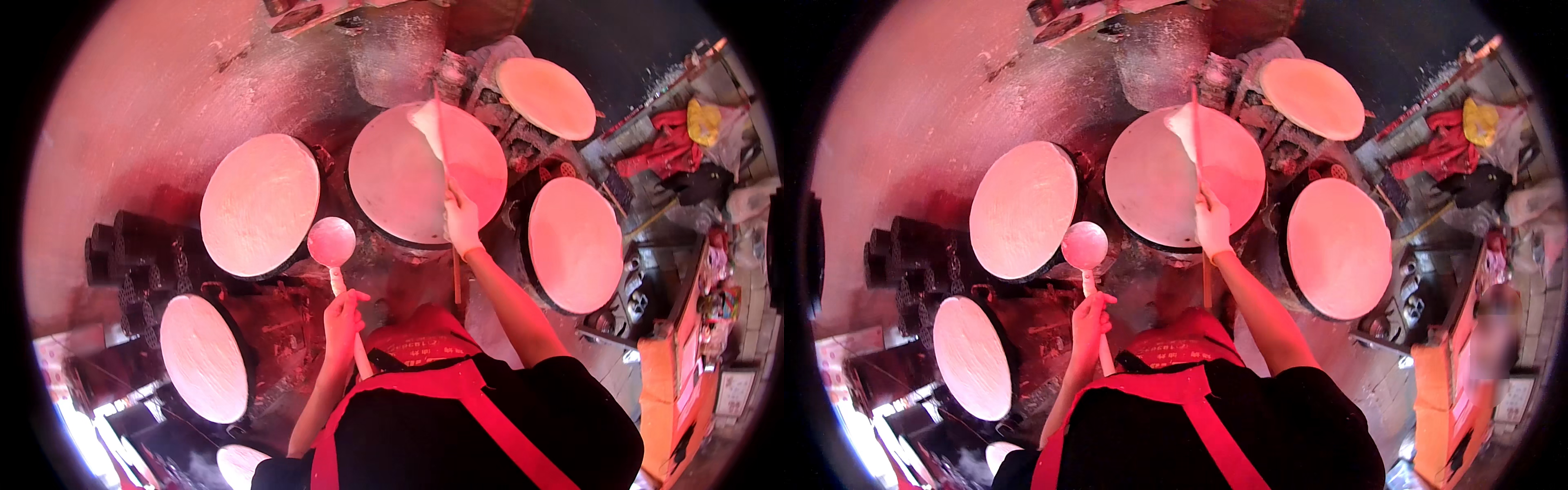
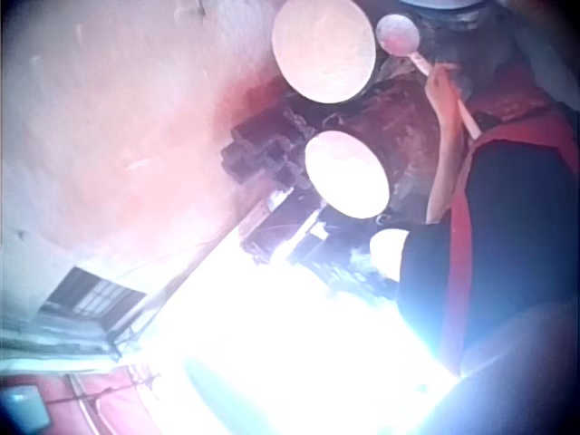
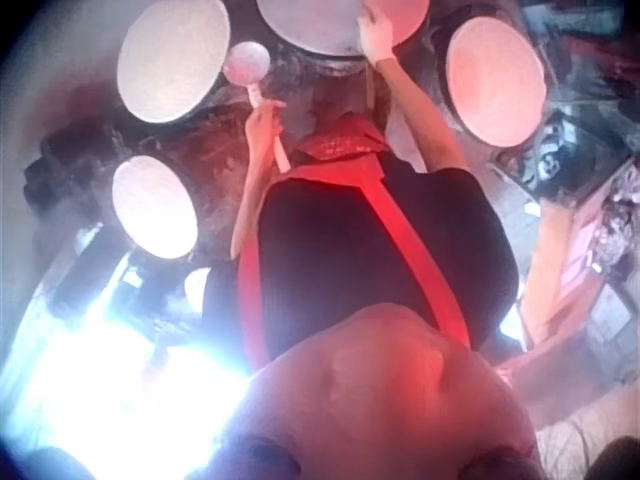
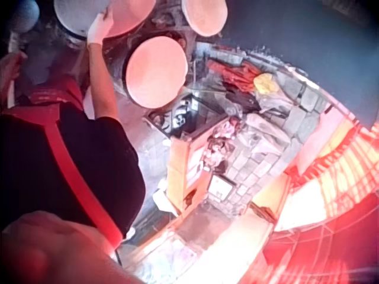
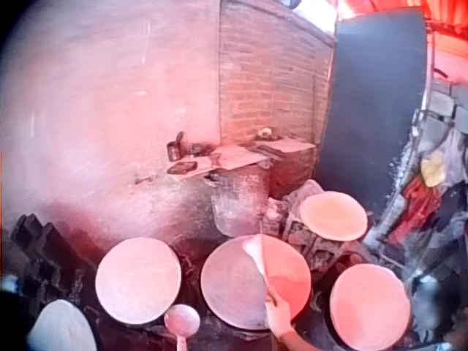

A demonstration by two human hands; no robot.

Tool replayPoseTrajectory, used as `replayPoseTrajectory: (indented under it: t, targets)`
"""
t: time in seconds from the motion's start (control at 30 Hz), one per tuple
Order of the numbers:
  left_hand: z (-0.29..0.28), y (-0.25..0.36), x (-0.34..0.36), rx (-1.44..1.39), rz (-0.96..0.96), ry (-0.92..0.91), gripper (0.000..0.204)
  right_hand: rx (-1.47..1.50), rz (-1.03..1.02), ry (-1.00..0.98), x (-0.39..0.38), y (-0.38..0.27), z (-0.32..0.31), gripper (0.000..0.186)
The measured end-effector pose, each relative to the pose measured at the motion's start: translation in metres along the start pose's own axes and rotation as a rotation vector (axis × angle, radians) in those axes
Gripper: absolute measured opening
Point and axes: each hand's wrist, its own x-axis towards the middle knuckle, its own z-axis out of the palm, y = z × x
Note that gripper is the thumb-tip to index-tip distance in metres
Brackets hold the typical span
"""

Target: The person spreads batter onto multiple heated circular plates using a spreader and removes the thin cooked crepes with a stick.

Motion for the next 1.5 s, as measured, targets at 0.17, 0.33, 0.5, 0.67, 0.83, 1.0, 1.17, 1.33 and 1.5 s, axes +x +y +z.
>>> replayPoseTrajectory:
  t: [0.17, 0.33, 0.5, 0.67, 0.83, 1.0, 1.17, 1.33, 1.5]
  targets:
    - [0.029, -0.017, -0.011, -0.087, 0.010, 0.096, 0.028, -0.008, 0.219, -0.351, -0.008, -0.054, -0.016, 0.042]
    - [0.051, -0.028, -0.028, -0.229, -0.042, 0.194, 0.034, 0.004, 0.226, -0.337, -0.001, -0.040, -0.112, 0.039]
    - [0.093, -0.034, -0.051, -0.434, -0.058, 0.405, 0.043, -0.018, 0.133, -0.313, 0.043, -0.023, -0.134, 0.039]
    - [0.104, -0.061, -0.068, -0.545, -0.114, 0.447, 0.032, -0.113, 0.242, -0.724, 0.057, -0.043, -0.127, 0.040]
    - [0.087, -0.097, -0.076, -0.706, -0.249, 0.378, 0.011, -0.103, 0.315, -0.985, 0.072, -0.047, -0.195, 0.041]
    - [0.098, -0.082, -0.086, -0.621, -0.225, 0.471, 0.012, -0.066, 0.173, -0.553, 0.119, -0.060, -0.178, 0.041]
    - [0.108, -0.071, -0.096, -0.580, -0.174, 0.601, 0.014, -0.288, 0.298, -0.989, 0.116, -0.074, -0.161, 0.041]
    - [0.110, -0.091, -0.121, -0.514, -0.251, 0.766, 0.012, -0.272, 0.288, -1.052, 0.140, -0.077, -0.190, 0.041]
    - [0.122, -0.070, -0.132, -0.459, -0.328, 0.741, 0.013, -0.180, 0.357, -0.828, 0.134, -0.078, -0.141, 0.039]
